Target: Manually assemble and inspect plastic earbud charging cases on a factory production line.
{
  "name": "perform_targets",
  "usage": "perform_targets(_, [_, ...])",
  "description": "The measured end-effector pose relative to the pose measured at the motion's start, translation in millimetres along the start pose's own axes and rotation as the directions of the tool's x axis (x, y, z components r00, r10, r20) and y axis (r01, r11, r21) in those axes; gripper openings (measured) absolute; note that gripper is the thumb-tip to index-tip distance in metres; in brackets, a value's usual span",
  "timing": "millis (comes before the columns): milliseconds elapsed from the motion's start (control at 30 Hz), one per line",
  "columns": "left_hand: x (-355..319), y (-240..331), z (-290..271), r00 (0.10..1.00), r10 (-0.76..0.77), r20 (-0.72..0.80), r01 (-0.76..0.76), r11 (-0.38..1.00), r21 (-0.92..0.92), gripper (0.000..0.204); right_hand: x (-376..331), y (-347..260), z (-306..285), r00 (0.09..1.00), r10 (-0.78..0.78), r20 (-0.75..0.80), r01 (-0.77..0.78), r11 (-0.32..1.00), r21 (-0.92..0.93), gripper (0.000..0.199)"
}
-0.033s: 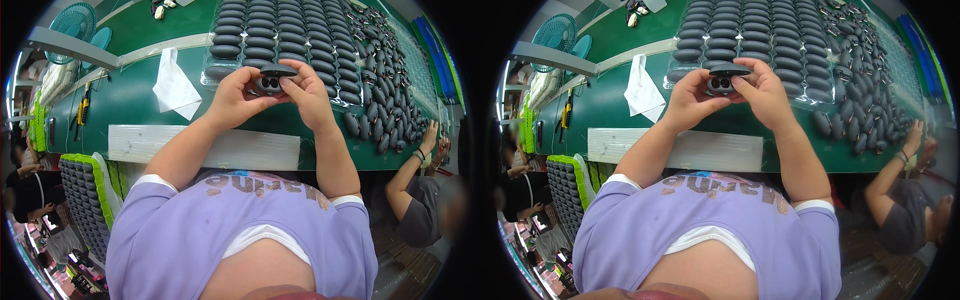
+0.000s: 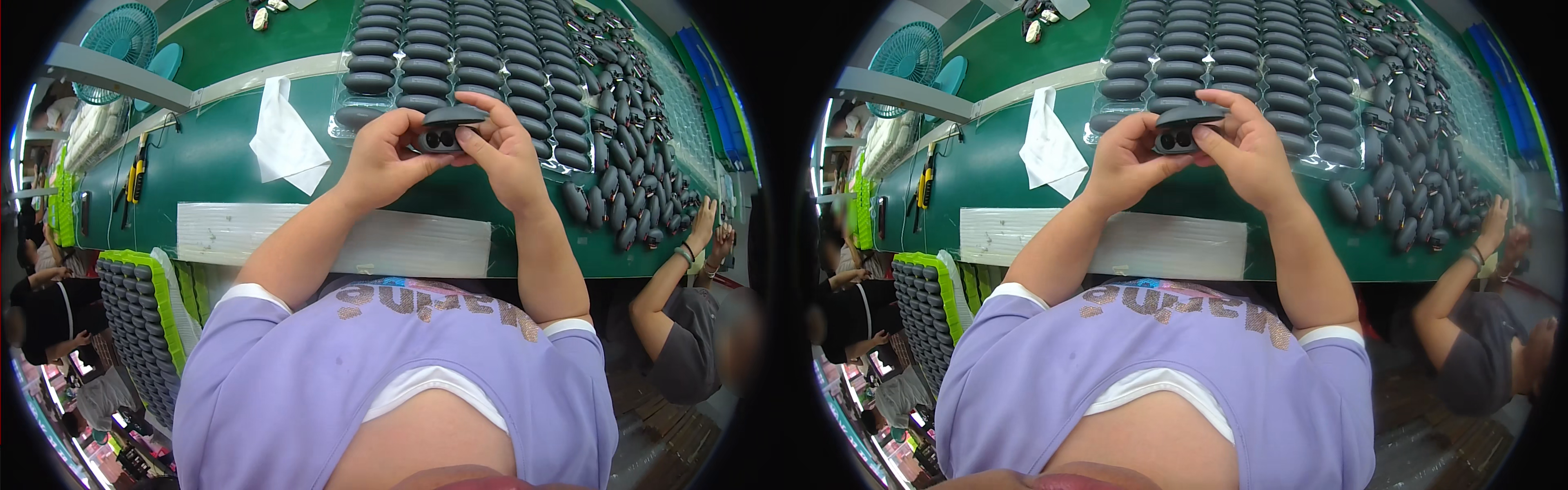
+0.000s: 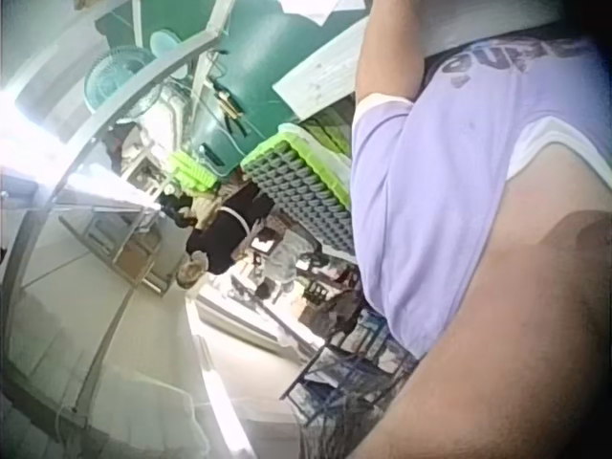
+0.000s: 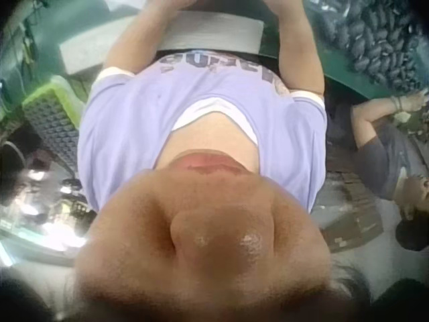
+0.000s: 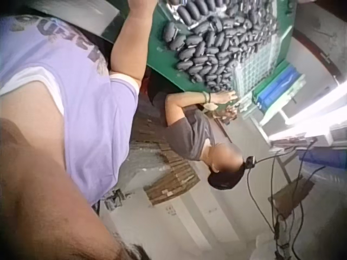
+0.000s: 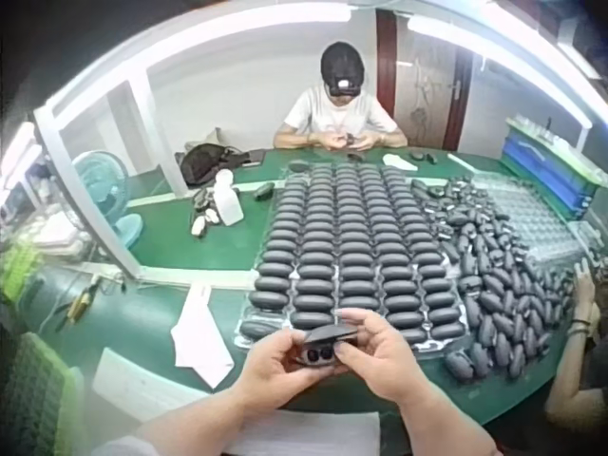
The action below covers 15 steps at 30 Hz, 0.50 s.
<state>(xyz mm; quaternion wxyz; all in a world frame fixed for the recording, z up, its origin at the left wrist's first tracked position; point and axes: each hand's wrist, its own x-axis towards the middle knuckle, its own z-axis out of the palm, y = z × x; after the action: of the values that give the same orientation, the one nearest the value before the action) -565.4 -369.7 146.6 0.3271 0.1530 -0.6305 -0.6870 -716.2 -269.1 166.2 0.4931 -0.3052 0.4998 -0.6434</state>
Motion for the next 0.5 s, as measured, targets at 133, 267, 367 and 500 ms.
perform_targets(133, [4.5, 7.0, -10.0, 0.972, -0.236, -0.011, 0.234, 0.968, -0.088, 0.028, 0.0, 2.7, -7.8, 0.979, -0.175, 0.103, 0.186, 0.977, -0.105, 0.032])
perform_targets(267, [-0.3, 8.3, -9.2, 0.953, -0.303, 0.01, 0.301, 0.943, -0.141, 0.028, 2.5, 9.7, -5.5, 0.935, -0.346, 0.077, 0.35, 0.866, -0.359, 0.021])
perform_targets(367, [-5.0, 4.9, -9.1, 0.972, -0.188, 0.143, 0.204, 0.973, -0.108, 0.031, 5.9, 6.8, -17.4, 0.994, 0.097, 0.041, -0.1, 0.993, 0.057, 0.026])
perform_targets(500, [-3.0, 7.8, -11.5, 0.964, -0.259, 0.057, 0.264, 0.953, -0.147, 0.029, -2.4, 4.8, -4.7, 0.979, -0.149, 0.141, 0.175, 0.965, -0.194, 0.035])
